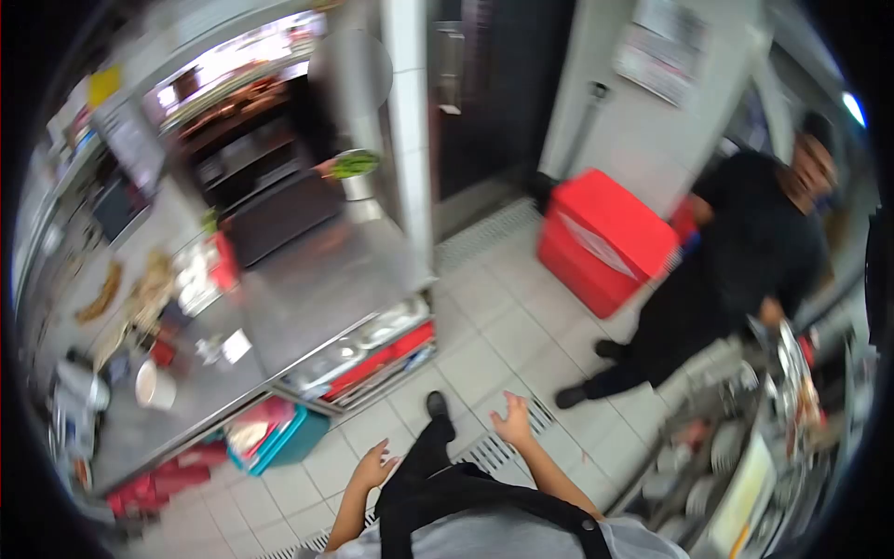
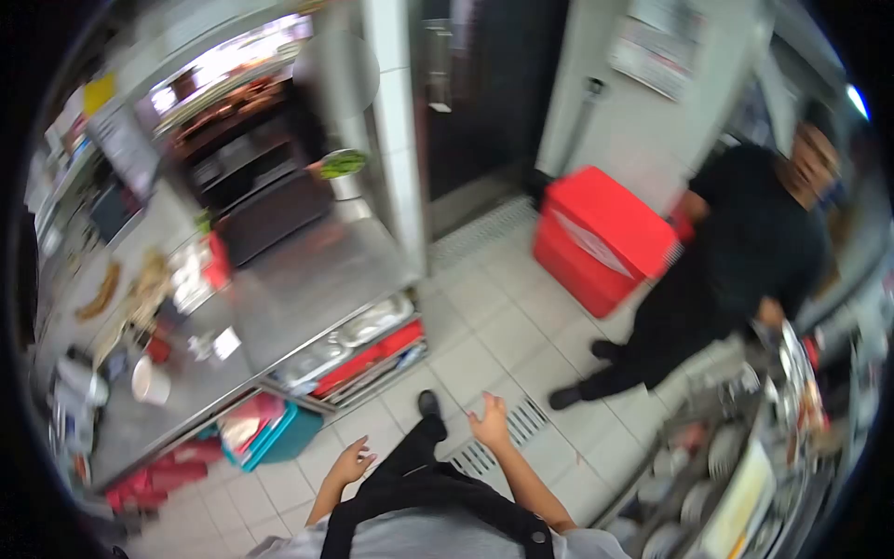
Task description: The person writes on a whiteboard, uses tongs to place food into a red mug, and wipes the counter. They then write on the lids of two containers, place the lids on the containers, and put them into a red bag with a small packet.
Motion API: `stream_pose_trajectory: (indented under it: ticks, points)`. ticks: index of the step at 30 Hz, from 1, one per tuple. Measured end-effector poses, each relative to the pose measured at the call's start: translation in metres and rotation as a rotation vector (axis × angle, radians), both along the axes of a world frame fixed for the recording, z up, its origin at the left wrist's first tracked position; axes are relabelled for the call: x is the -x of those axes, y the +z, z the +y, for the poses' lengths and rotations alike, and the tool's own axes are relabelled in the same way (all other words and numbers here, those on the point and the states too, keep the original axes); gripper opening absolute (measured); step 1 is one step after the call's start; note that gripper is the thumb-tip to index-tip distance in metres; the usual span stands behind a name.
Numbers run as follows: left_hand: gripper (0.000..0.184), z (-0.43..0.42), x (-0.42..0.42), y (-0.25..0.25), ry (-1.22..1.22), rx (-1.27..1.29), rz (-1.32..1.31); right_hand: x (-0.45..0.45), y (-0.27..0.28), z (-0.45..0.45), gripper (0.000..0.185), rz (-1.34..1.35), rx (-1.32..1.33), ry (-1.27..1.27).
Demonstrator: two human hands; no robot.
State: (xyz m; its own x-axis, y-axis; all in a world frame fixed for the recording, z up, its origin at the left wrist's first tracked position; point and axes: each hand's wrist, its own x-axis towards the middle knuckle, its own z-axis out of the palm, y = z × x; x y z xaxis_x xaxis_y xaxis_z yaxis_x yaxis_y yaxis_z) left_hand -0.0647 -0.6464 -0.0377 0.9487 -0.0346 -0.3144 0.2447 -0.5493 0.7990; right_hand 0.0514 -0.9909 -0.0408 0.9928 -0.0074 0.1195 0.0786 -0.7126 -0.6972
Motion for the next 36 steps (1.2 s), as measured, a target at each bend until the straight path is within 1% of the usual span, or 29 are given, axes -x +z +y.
stream_pose_trajectory:
  ticks: [2, 3, 5, 6, 8, 9, 10, 11, 13, 14, 15, 16, 17, 18, 19, 20, 22, 23, 24, 25, 26, 27, 28, 29, 30, 31, 33, 35, 36]
  points:
    - [0.062, 0.006, -0.026, 0.000, 0.081, -0.041, -0.005, -0.058, -0.005, 0.014, 0.058, -0.041, 0.006, 0.097]
    - [0.058, 0.007, -0.044, 0.002, 0.133, -0.070, -0.024, -0.090, -0.009, 0.021, 0.058, -0.055, -0.008, 0.159]
    - [0.051, 0.014, -0.087, -0.008, 0.220, -0.079, -0.127, -0.157, -0.013, 0.034, 0.060, 0.091, -0.080, 0.127]
    - [0.043, 0.013, -0.115, 0.009, 0.299, -0.031, -0.178, -0.192, -0.009, 0.039, 0.060, 0.085, -0.091, 0.163]
    - [0.036, 0.019, -0.172, 0.019, 0.380, -0.047, -0.258, -0.258, 0.001, 0.049, 0.059, 0.008, 0.022, 0.176]
    - [0.034, 0.022, -0.202, 0.024, 0.408, -0.054, -0.323, -0.289, 0.015, 0.057, 0.059, 0.005, 0.011, 0.198]
    - [0.034, 0.026, -0.231, 0.032, 0.426, -0.065, -0.330, -0.318, 0.042, 0.063, 0.059, 0.007, -0.041, 0.190]
    - [0.034, 0.028, -0.260, 0.040, 0.419, -0.058, -0.338, -0.347, 0.061, 0.067, 0.059, 0.011, -0.089, 0.181]
    - [0.033, 0.029, -0.315, 0.045, 0.428, -0.056, -0.349, -0.404, 0.069, 0.064, 0.059, -0.061, -0.083, 0.207]
    - [0.033, 0.030, -0.342, 0.042, 0.365, -0.161, -0.316, -0.431, 0.071, 0.061, 0.058, -0.123, -0.077, 0.213]
    - [0.034, 0.030, -0.364, 0.040, 0.299, -0.267, -0.277, -0.459, 0.072, 0.056, 0.058, -0.125, -0.079, 0.228]
    - [0.035, 0.026, -0.384, 0.040, 0.271, -0.265, -0.245, -0.490, 0.073, 0.050, 0.057, -0.126, -0.084, 0.239]
    - [0.036, 0.021, -0.407, 0.042, 0.241, -0.263, -0.215, -0.525, 0.071, 0.041, 0.057, -0.172, 0.008, 0.248]
    - [0.037, 0.016, -0.431, 0.052, 0.238, -0.156, -0.256, -0.564, 0.070, 0.033, 0.057, -0.223, 0.100, 0.256]
    - [0.039, 0.008, -0.456, 0.068, 0.238, -0.048, -0.297, -0.605, 0.075, 0.025, 0.056, -0.318, 0.100, 0.270]
    - [0.040, 0.005, -0.485, 0.083, 0.233, -0.085, -0.390, -0.646, 0.086, 0.020, 0.056, -0.414, 0.099, 0.286]
    - [0.043, 0.001, -0.548, 0.129, 0.258, -0.145, -0.564, -0.723, 0.129, 0.022, 0.054, -0.503, -0.068, 0.311]
    - [0.044, -0.002, -0.583, 0.160, 0.289, -0.165, -0.649, -0.752, 0.168, 0.027, 0.052, -0.354, -0.113, 0.294]
    - [0.046, -0.004, -0.616, 0.190, 0.331, -0.206, -0.766, -0.788, 0.196, 0.033, 0.051, -0.353, -0.031, 0.275]
    - [0.051, -0.010, -0.646, 0.221, 0.414, -0.204, -0.804, -0.828, 0.213, 0.041, 0.052, -0.398, -0.129, 0.291]
    - [0.063, -0.013, -0.679, 0.238, 0.507, -0.312, -0.939, -0.868, 0.234, 0.050, 0.054, -0.356, -0.156, 0.284]
    - [0.071, -0.019, -0.708, 0.257, 0.600, -0.328, -1.006, -0.914, 0.247, 0.059, 0.056, -0.375, -0.179, 0.279]
    - [0.077, -0.023, -0.735, 0.273, 0.662, -0.354, -1.011, -0.962, 0.256, 0.067, 0.059, -0.533, -0.143, 0.291]
    - [0.078, -0.025, -0.762, 0.281, 0.707, -0.359, -1.057, -0.977, 0.291, 0.078, 0.062, -0.486, -0.211, 0.269]
    - [0.082, -0.029, -0.785, 0.288, 0.758, -0.326, -1.090, -1.011, 0.303, 0.085, 0.070, -0.601, -0.186, 0.244]
    - [0.086, -0.035, -0.807, 0.293, 0.805, -0.293, -1.129, -1.020, 0.330, 0.092, 0.080, -0.596, -0.170, 0.185]
    - [0.094, -0.044, -0.844, 0.292, 1.052, -0.349, -1.174, -1.053, 0.360, 0.106, 0.089, -0.599, -0.199, 0.152]
    - [0.098, -0.053, -0.865, 0.295, 1.302, -0.485, -1.076, -1.087, 0.362, 0.121, 0.085, -0.650, -0.194, 0.229]
    - [0.100, -0.052, -0.873, 0.291, 1.380, -0.530, -1.082, -1.099, 0.363, 0.130, 0.081, -0.698, -0.187, 0.273]
